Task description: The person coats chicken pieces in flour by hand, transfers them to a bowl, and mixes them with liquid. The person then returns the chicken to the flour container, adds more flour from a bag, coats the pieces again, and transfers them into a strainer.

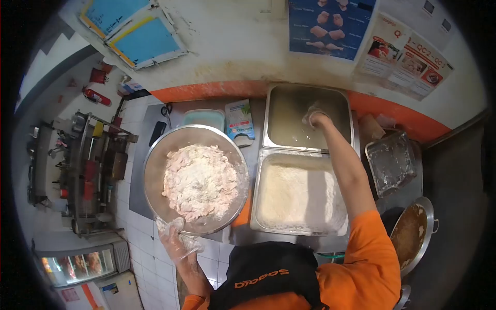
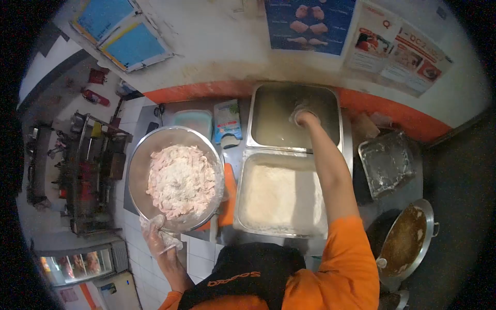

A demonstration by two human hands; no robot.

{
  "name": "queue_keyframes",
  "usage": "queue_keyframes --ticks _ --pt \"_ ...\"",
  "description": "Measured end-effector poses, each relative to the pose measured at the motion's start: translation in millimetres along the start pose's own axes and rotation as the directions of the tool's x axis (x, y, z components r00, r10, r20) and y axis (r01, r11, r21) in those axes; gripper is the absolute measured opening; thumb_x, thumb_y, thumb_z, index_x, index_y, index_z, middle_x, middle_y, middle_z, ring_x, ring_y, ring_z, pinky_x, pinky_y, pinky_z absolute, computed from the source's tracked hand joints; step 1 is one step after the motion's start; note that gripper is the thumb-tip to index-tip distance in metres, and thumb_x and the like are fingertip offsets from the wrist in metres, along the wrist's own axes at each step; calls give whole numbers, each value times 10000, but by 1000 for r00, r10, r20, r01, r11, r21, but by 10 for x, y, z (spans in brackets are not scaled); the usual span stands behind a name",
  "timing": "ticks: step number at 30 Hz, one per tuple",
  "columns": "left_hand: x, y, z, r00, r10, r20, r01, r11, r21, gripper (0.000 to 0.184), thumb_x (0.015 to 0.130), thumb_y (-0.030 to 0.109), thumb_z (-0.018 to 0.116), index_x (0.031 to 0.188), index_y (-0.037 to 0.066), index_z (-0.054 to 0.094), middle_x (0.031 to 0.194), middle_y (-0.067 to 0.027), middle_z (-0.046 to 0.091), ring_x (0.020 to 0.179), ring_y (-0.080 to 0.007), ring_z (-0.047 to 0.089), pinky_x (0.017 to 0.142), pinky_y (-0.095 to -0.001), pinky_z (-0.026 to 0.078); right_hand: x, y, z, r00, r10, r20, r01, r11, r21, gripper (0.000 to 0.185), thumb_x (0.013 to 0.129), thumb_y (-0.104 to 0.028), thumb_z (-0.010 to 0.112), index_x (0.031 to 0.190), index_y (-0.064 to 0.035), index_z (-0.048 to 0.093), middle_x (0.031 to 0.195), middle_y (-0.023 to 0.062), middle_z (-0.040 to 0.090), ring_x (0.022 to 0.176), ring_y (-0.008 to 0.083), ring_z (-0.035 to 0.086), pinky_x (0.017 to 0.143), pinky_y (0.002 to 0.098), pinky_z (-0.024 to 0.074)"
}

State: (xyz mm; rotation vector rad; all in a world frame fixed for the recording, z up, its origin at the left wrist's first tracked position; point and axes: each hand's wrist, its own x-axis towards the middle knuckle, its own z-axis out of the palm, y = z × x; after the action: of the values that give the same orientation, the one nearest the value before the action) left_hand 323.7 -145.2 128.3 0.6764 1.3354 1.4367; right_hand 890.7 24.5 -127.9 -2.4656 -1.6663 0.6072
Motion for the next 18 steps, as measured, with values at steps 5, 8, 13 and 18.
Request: queue_keyframes --ticks 5,8,13,18 --pt "122 -15 25 999 -21 -43 23 999 40 496 778 -21 530 1269 -22 462 1151 -170 580 988 -284 640 821 -413 576 591 35 640 987 -141 -72 145 988 52 253 721 -201 673 899 -25 712 860 194 673 730 294 610 660 433 484" --pt "146 -29 47 997 -43 -58 44 999 3 467 777 -19 538 1241 -15 485 1140 -152 583 1008 -269 627 854 -396 557 905 138 1298 984 -173 -34 175 949 261 188 726 -171 671 838 -22 697 801 163 665 695 254 593 613 413 467" --pt "166 -135 136 995 -90 -40 87 994 -68 377 809 -16 554 1186 -24 528 1141 -147 582 1024 -237 617 900 -376 536 373 -697 694 932 -48 360 -154 846 510 88 753 -116 646 749 -32 671 747 111 658 669 202 586 569 370 453" --pt "220 -98 151 983 -121 136 132 989 -74 460 841 -29 554 1290 -22 454 1144 -150 580 1014 -229 622 902 -370 535 -86 -769 -71 810 -586 30 488 700 521 150 793 -104 622 675 -13 644 700 83 624 701 173 602 602 335 465"
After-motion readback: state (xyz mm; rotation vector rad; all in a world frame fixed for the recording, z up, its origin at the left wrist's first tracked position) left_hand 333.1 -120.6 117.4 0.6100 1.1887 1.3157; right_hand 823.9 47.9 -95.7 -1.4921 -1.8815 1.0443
